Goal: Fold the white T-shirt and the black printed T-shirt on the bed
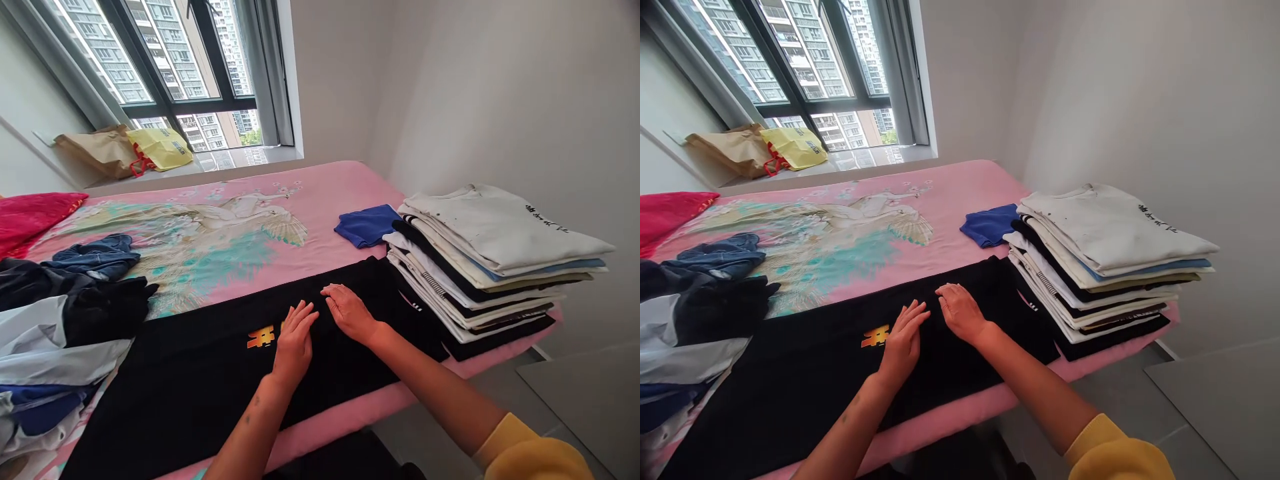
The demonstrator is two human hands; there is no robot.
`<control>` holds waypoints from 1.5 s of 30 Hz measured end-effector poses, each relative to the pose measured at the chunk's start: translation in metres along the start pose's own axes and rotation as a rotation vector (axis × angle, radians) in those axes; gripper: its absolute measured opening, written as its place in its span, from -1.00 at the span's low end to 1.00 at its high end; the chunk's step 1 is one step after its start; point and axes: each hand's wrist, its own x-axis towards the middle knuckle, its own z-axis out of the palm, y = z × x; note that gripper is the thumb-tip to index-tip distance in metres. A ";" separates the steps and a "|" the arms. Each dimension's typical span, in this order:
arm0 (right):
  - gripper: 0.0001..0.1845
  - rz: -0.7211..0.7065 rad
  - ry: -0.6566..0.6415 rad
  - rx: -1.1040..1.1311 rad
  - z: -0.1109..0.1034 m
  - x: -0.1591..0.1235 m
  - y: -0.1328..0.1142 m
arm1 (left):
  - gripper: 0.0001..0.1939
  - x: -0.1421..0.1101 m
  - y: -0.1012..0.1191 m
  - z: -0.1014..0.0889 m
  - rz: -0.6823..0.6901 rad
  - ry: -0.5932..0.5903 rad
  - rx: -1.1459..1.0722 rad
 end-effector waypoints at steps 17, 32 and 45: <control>-0.69 0.359 -0.258 -0.431 -0.060 0.017 0.112 | -0.52 0.077 -0.007 0.048 -0.091 -0.393 0.273; -0.68 0.893 -0.004 0.040 -0.035 0.056 0.167 | -0.46 0.083 -0.019 0.099 -0.231 -0.393 0.285; -0.54 0.109 -0.219 -0.274 -0.013 0.010 0.069 | -0.45 0.083 -0.021 0.102 -0.248 -0.429 0.268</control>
